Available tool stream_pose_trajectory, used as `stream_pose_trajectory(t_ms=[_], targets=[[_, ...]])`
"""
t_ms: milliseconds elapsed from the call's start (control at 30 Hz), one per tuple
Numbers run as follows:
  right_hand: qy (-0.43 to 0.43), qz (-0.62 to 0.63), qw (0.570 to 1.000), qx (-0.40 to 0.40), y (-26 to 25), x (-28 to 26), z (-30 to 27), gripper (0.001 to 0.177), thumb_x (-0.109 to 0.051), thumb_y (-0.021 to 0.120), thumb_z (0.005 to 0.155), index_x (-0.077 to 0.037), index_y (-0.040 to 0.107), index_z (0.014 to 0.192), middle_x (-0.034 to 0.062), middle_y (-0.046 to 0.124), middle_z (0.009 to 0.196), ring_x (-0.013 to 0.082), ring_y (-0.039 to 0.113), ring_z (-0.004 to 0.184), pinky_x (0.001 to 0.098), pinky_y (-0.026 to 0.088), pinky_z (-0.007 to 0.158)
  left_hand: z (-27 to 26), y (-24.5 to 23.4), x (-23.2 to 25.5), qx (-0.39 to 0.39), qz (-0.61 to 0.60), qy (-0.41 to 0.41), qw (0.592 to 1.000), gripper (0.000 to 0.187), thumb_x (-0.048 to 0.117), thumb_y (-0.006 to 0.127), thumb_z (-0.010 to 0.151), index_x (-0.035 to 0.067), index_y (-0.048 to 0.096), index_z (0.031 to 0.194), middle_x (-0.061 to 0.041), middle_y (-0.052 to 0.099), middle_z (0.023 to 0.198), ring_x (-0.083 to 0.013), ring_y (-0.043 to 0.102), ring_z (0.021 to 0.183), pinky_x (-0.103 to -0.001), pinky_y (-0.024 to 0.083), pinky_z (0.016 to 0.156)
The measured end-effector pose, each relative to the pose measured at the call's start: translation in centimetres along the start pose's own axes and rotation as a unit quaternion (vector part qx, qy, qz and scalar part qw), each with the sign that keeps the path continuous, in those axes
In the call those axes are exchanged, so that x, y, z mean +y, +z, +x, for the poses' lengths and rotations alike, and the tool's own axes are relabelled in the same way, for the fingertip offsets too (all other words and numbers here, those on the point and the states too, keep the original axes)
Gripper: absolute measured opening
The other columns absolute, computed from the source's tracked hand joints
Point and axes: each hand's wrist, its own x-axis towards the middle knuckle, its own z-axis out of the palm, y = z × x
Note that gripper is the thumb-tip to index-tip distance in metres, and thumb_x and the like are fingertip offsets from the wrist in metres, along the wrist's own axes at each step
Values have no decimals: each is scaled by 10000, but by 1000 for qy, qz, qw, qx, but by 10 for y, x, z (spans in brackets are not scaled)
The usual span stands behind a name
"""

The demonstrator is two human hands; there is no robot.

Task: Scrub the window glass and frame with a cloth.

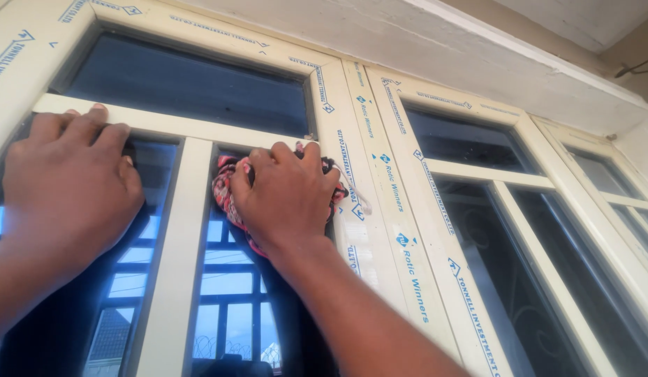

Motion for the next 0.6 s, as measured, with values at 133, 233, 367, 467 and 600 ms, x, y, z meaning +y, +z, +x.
stream_pose_trajectory(t_ms=[133,233,367,467,600], targets=[[53,-17,997,54,6,-15,-7,306,-382,638,870,-142,793,977,48,710,1033,364,532,1123,670,406,871,0,1,-2,11,-2,3,1000,412,322,573,941,146,725,1281,-70,656,1410,-224,550,1321,-377,475,990],[54,-9,998,15,-7,-13,-9,310,-389,620,902,-154,791,1009,40,709,1067,349,527,1138,655,403,911,-2,1,-1,30,-10,23,999,362,317,582,965,161,741,1251,-37,663,1448,-203,559,1333,-354,485,967],[26,5,999,-32,-2,-8,-7,329,-394,614,919,-153,784,1066,46,706,1099,337,521,1155,652,394,930,-3,1,-3,46,-10,23,999,373,305,589,960,158,750,1262,-49,678,1427,-210,582,1293,-340,502,988],[51,1,999,9,4,-16,-10,339,-392,630,875,-148,786,1051,52,711,1081,350,527,1142,651,402,892,-1,-1,-1,56,4,17,998,375,306,592,941,159,748,1248,-42,679,1399,-205,587,1280,-343,507,969],[49,14,999,-19,-12,-17,-10,318,-391,621,887,-158,787,1025,42,709,1078,339,536,1140,641,413,905,0,-3,-2,31,5,23,999,379,308,583,967,156,733,1280,-48,665,1437,-203,586,1304,-328,509,996]])
